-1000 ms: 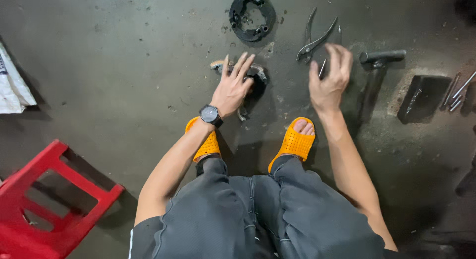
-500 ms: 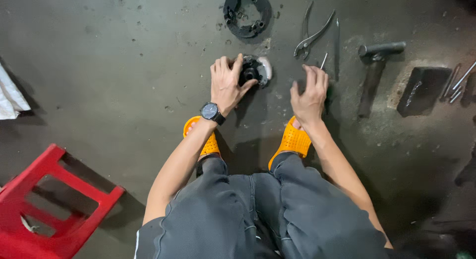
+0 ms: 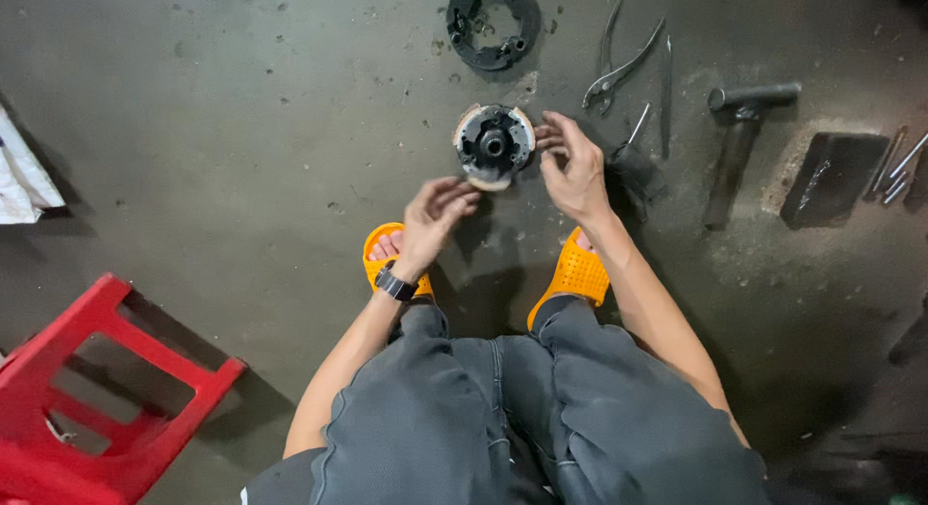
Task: The person sits on the floor and uses a hammer and pliers to disassemble a circular mechanical component. They strike the part to separate it, then use pliers to remove smaller pieces and a screwdriver to pry out internal components.
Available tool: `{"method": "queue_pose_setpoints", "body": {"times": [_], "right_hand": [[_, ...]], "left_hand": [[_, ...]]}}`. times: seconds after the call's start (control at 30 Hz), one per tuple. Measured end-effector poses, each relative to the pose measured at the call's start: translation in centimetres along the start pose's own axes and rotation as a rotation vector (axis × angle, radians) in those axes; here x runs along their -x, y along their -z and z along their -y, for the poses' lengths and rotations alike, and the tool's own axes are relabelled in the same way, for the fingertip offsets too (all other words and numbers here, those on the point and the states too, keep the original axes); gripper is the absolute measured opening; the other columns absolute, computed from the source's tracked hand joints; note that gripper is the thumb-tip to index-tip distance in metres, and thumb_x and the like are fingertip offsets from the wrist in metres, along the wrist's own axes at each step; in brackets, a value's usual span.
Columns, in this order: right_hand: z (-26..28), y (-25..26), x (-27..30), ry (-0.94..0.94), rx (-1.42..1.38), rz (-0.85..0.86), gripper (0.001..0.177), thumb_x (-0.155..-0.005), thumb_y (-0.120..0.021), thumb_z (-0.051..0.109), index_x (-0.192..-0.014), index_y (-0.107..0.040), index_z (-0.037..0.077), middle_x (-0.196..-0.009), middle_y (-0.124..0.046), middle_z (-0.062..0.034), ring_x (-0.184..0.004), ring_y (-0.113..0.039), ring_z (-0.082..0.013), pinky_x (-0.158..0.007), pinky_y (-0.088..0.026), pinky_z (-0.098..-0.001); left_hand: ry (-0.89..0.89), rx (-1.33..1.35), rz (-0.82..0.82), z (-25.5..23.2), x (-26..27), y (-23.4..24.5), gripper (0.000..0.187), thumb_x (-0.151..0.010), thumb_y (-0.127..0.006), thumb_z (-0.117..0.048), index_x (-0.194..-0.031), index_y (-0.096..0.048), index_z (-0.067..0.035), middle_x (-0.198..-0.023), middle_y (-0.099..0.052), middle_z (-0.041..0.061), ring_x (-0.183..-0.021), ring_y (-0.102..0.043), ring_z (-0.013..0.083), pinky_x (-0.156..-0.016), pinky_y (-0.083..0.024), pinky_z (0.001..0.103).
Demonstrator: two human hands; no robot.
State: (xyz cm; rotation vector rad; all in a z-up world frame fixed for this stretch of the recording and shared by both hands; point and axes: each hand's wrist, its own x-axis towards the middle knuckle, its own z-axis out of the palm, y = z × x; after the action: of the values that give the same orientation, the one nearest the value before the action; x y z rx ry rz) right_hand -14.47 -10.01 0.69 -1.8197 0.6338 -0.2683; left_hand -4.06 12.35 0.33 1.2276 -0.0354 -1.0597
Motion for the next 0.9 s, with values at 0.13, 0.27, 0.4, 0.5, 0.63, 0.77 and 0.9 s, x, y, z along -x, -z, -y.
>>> {"method": "queue_pose_setpoints", "body": {"times": [0.13, 0.27, 0.4, 0.5, 0.63, 0.77, 0.9], "right_hand": [[1.5, 0.6, -0.3, -0.018, 0.007, -0.003, 0.052, -0.080, -0.049, -0.016, -0.131, -0.050, -0.008, -0.105, -0.064, -0.0271, -0.091, -0.068, -0.0364, -0.079, -0.056, -0.0423], [2.1, 0.8, -0.3, -0.055, -0.001, 0.001, 0.050, -0.083, -0.047, -0.014, -0.132, -0.049, -0.008, -0.110, -0.062, -0.0301, -0.098, -0.066, -0.0418, -0.078, -0.056, -0.0471], [2.5, 0.4, -0.7, -0.002, -0.008, 0.009, 0.055, -0.080, -0.049, -0.017, -0.134, -0.046, -0.010, -0.112, -0.060, -0.0351, -0.097, -0.064, -0.0462, -0.080, -0.055, -0.0506], [2.3, 1.2, -0.8, -0.039, -0.088, 0.027, 0.053, -0.083, -0.047, -0.011, -0.136, -0.042, -0.008, -0.114, -0.061, -0.0320, -0.099, -0.064, -0.0390, -0.082, -0.055, -0.0448], [2.6, 2.4, -0.1, -0.057, -0.090, -0.023, 0.050, -0.084, -0.043, -0.015, -0.134, -0.042, -0.010, -0.115, -0.059, -0.0360, -0.099, -0.065, -0.0420, -0.080, -0.055, -0.0444], [1.6, 5.1, 1.7, 0.087, 0.288, -0.078, 0.040, -0.086, -0.057, -0.009, -0.126, -0.056, -0.004, -0.111, -0.061, -0.0240, -0.099, -0.063, -0.0373, -0.082, -0.052, -0.0437], [-2.6, 7.3, 4.3, 0.323, 0.686, -0.074, 0.023, -0.086, -0.065, -0.005, -0.107, -0.069, 0.001, -0.105, -0.064, -0.0117, -0.102, -0.061, -0.0299, -0.089, -0.048, -0.0386]], "left_hand": [[-0.023, 0.021, 0.018, 1.4, -0.6, 0.4, 0.048, -0.093, -0.062, 0.000, -0.136, -0.041, 0.005, -0.125, -0.058, 0.032, -0.112, -0.062, 0.0380, -0.086, -0.058, 0.044], [-0.543, -0.991, -0.133, 0.4, -2.7, 1.3, 0.080, -0.086, -0.073, -0.038, -0.148, -0.032, -0.006, -0.129, -0.054, 0.023, -0.112, -0.056, 0.0336, -0.089, -0.049, 0.045], [-0.595, -1.210, -0.078, 1.3, -5.9, 1.7, 0.104, -0.081, -0.075, -0.057, -0.156, -0.020, -0.010, -0.142, -0.055, 0.003, -0.105, -0.049, 0.0238, -0.091, -0.032, 0.036], [-0.613, -1.102, -0.081, 1.4, -5.5, 1.4, 0.111, -0.072, -0.089, -0.038, -0.156, -0.022, -0.011, -0.146, -0.052, -0.001, -0.111, -0.050, 0.0227, -0.091, -0.033, 0.035], [-0.643, -1.025, -0.119, 2.2, -4.5, 2.6, 0.110, -0.076, -0.086, -0.043, -0.156, -0.018, -0.011, -0.149, -0.046, 0.008, -0.110, -0.048, 0.0243, -0.090, -0.037, 0.036], [-0.750, -1.028, -0.174, -0.6, -3.8, 2.9, 0.065, -0.092, -0.068, -0.013, -0.147, -0.035, -0.007, -0.138, -0.047, 0.013, -0.115, -0.048, 0.0265, -0.097, -0.042, 0.037], [-0.625, -1.616, 0.202, -4.9, -5.2, -0.3, 0.101, -0.072, -0.093, -0.034, -0.151, -0.032, -0.018, -0.154, -0.025, 0.014, -0.139, -0.028, 0.0411, -0.109, -0.029, 0.062]]}}
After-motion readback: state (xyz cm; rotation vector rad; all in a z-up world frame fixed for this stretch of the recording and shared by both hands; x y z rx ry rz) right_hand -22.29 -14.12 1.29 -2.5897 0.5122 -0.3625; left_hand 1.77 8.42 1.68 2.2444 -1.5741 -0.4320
